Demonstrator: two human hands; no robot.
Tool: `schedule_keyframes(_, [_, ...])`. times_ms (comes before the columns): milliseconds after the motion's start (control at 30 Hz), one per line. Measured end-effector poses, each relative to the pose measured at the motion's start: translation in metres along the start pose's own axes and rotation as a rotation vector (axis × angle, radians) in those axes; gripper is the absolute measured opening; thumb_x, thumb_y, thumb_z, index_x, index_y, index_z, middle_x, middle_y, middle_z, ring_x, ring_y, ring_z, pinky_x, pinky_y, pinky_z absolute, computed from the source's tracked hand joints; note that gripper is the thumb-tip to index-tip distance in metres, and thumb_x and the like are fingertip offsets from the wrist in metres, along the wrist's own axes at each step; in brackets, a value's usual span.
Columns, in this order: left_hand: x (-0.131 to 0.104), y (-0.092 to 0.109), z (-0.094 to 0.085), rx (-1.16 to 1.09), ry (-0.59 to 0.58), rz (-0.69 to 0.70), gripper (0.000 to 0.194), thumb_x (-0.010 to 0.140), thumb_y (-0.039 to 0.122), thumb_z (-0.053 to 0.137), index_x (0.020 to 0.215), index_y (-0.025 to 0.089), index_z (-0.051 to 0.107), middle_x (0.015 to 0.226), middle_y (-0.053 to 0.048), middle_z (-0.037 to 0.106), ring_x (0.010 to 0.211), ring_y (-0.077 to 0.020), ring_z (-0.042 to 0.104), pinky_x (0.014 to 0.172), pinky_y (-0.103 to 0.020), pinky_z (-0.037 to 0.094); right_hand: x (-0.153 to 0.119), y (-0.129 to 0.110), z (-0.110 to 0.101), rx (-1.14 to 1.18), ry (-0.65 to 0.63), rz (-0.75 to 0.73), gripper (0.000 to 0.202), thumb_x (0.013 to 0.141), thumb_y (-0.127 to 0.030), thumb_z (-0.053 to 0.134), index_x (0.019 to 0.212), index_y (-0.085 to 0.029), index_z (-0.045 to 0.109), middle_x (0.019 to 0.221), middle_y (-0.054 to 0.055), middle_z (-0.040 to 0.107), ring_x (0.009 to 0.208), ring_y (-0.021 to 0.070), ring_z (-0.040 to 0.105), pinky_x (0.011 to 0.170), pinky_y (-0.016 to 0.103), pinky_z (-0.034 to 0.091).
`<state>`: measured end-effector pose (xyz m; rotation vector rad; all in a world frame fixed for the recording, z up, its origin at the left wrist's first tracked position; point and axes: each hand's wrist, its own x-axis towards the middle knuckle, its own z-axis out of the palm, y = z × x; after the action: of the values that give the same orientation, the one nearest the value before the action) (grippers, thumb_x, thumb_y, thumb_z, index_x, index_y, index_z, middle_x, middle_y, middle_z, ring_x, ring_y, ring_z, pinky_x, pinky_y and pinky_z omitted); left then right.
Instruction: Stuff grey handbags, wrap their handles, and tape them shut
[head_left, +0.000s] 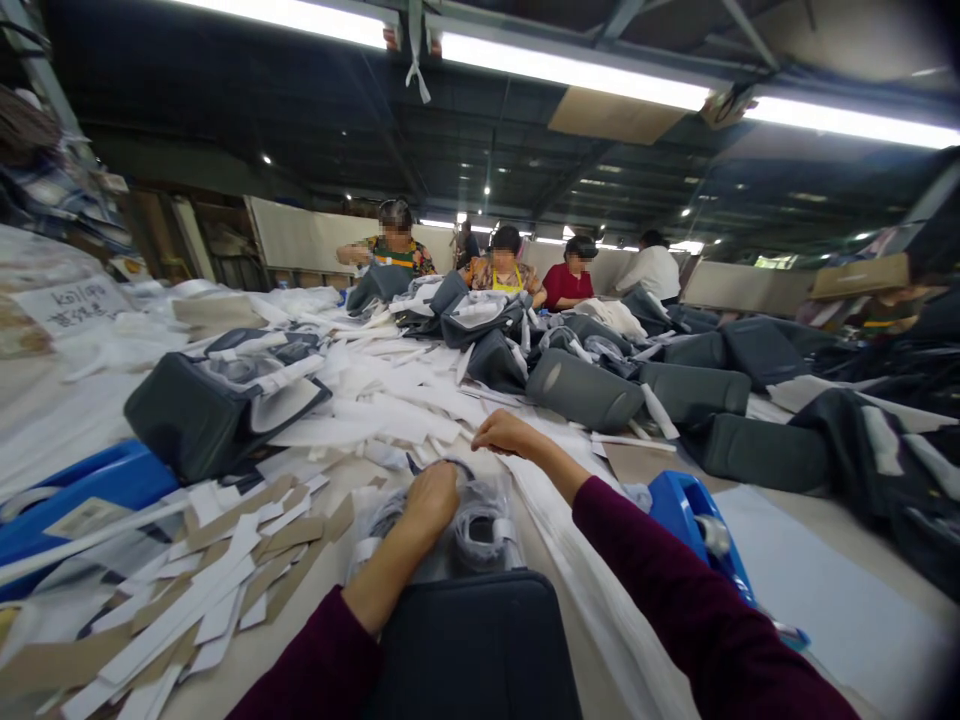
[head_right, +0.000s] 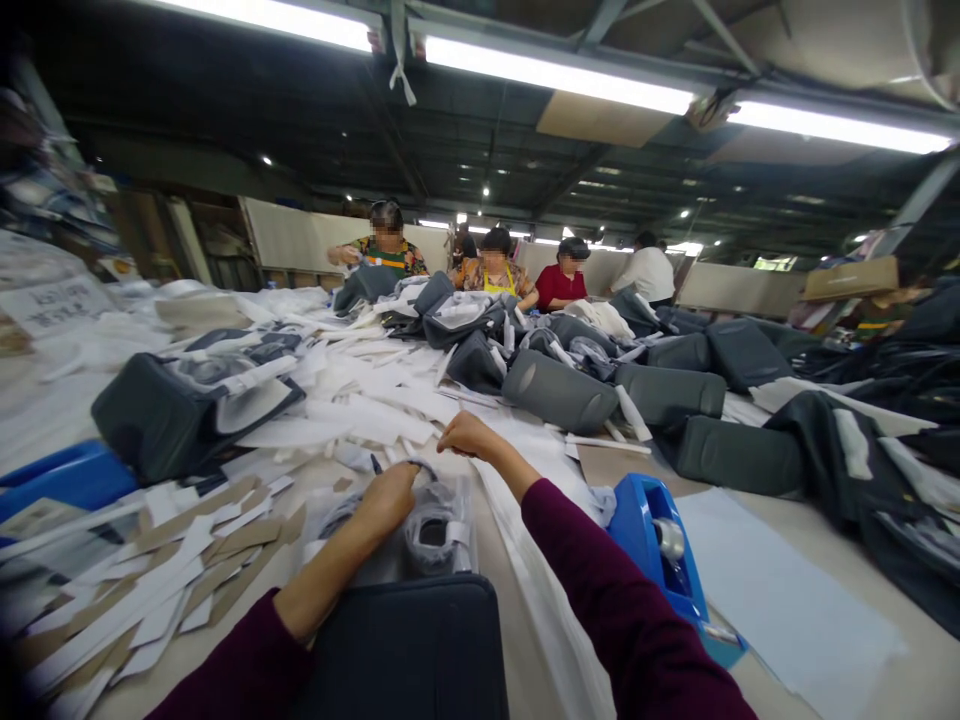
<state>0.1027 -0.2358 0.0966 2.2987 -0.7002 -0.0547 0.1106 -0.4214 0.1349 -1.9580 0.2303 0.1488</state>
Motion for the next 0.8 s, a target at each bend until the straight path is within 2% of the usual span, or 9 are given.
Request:
schedule_keyframes(67, [-0.001,0.004,-0.004,0.081,-0.02,0.009,0.035,0.07,-0.004,0.049,0.089,0.016,0.071,0.094,-0.017,0.072,0.095,-0.0309,0.066,0.086,-0.04,0.045,0.009,0.013,0.009,-0.05,-0.107,0.059,0.006,0.057,-0.013,0.068,0.052,-0.014,0.064,0.032,-0.005,0.044,0.03,0.0061,0.031,0.033,0.02,0.017])
schedule_keyframes(167, [0.0,0.008,-0.008,0.152,-0.046,0.007,0.032,0.077,0.001,0.049,0.092,0.017,0.072,0.094,-0.016,0.073,0.095,-0.0308,0.066,0.084,-0.038,0.045,0.019,0.028,0.015,-0.06,-0.305,0.096,0.002,0.055,-0.013,0.065,0.054,-0.013,0.065,0.037,-0.003,0.049,0.033,0.0065,0.034,0.034,0.019,0.016])
schedule_keyframes(233, [0.001,0.009,-0.01,0.169,-0.058,-0.004,0.03,0.078,0.004,0.05,0.092,0.019,0.072,0.094,-0.014,0.074,0.095,-0.029,0.066,0.083,-0.035,0.045,0.024,0.035,0.014,-0.026,-0.422,0.088,0.01,0.056,-0.015,0.062,0.062,-0.011,0.069,0.04,-0.002,0.05,0.035,0.0059,0.034,0.035,0.019,0.016])
schedule_keyframes(333, [0.004,0.008,-0.01,0.164,-0.072,-0.035,0.028,0.079,0.007,0.053,0.092,0.021,0.073,0.096,-0.011,0.074,0.096,-0.0271,0.066,0.082,-0.032,0.045,0.03,0.042,0.012,0.046,-0.524,0.066,0.021,0.058,-0.018,0.062,0.075,-0.011,0.072,0.045,-0.004,0.051,0.037,0.005,0.033,0.037,0.017,0.018])
schedule_keyframes(467, [0.006,0.005,-0.008,0.121,-0.082,-0.081,0.027,0.079,0.009,0.053,0.091,0.021,0.074,0.1,-0.008,0.074,0.097,-0.0232,0.066,0.081,-0.028,0.045,0.033,0.049,0.012,0.122,-0.572,0.051,0.015,0.057,-0.017,0.064,0.07,-0.012,0.067,0.051,-0.003,0.054,0.043,0.0047,0.038,0.042,0.015,0.027])
schedule_keyframes(567, [0.006,0.004,-0.008,0.096,-0.077,-0.102,0.026,0.078,0.008,0.053,0.087,0.021,0.074,0.094,-0.005,0.075,0.091,-0.0195,0.067,0.076,-0.023,0.045,0.034,0.052,0.014,0.148,-0.578,0.052,0.01,0.058,-0.015,0.063,0.067,-0.012,0.062,0.053,-0.004,0.054,0.045,0.0045,0.041,0.047,0.015,0.032])
schedule_keyframes(800, [0.001,0.009,-0.009,0.096,-0.017,-0.126,0.026,0.079,0.009,0.051,0.079,0.021,0.074,0.085,-0.004,0.074,0.085,-0.0195,0.067,0.065,-0.023,0.04,0.036,0.046,0.014,0.097,-0.592,0.072,0.006,0.063,-0.009,0.063,0.067,-0.012,0.06,0.052,-0.005,0.052,0.04,0.0036,0.038,0.044,0.015,0.029])
